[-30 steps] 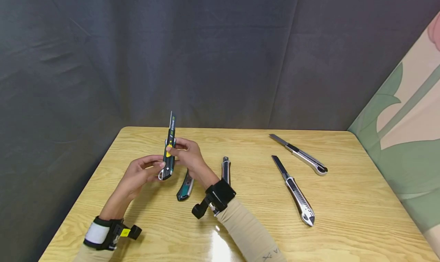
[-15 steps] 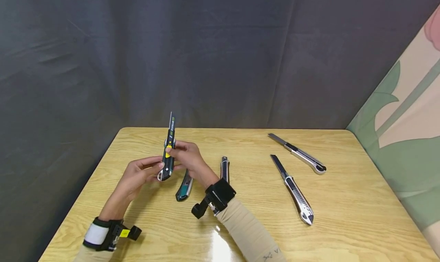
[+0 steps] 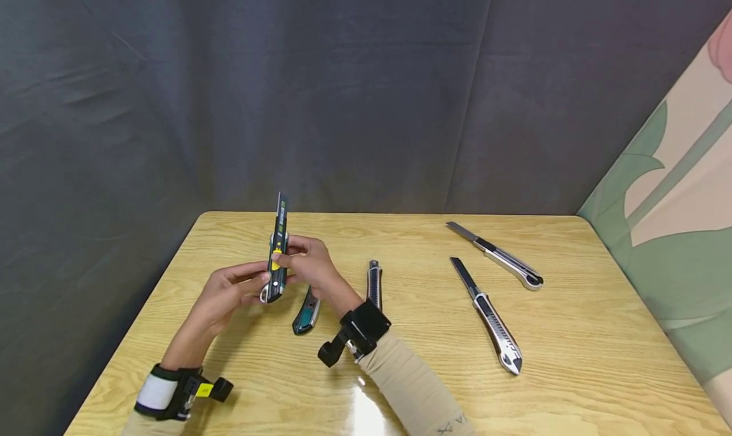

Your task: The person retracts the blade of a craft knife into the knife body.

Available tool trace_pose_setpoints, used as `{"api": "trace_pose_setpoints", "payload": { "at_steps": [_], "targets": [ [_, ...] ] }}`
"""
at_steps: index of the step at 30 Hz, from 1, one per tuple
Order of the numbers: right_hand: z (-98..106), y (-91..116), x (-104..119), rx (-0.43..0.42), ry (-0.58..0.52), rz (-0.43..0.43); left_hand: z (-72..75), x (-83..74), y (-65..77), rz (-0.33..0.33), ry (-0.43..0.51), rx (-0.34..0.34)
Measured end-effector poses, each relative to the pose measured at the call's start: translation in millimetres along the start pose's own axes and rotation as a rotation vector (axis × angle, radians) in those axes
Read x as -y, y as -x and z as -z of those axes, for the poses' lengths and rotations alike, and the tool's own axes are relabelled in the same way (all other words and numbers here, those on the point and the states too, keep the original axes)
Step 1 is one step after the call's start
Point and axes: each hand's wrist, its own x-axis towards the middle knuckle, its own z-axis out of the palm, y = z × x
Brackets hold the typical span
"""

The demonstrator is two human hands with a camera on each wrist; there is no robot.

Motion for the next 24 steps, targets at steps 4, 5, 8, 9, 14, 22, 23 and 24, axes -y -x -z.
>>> {"api": "trace_pose_setpoints", "payload": {
  "at_steps": [4,5,8,9,14,22,23,24],
  "targets": [
    [-0.4,0.0,-0.2,0.001,0.017,0.022,0.8,0.6,-0.3,-0.005,0.016,0.004],
    [-0.4,0.0,-0.2,0.005,0.024,0.028,1.1,0.9,-0.3,-0.007,0.019,0.008],
    [-0.2,0.8,0.4,0.020,0.046,0.040,1.8,1.9,-0.3,-0.011,0.028,0.008],
    [-0.1,1.2,0.6,0.024,0.051,0.040,1.9,2.2,-0.3,-0.014,0.028,0.011],
    [1.0,2.7,0.5,0.040,0.045,0.019,2.1,2.9,1.2,-0.012,0.022,0.019],
    [4.1,2.5,1.8,0.085,0.041,-0.009,1.2,-1.4,2.6,-0.003,0.045,0.023],
    [4.7,2.2,1.9,0.090,0.040,-0.013,1.3,-1.7,2.7,0.002,0.048,0.027],
    [5.2,2.1,1.8,0.091,0.039,-0.015,1.3,-1.5,2.6,0.007,0.049,0.030]
  ]
}}
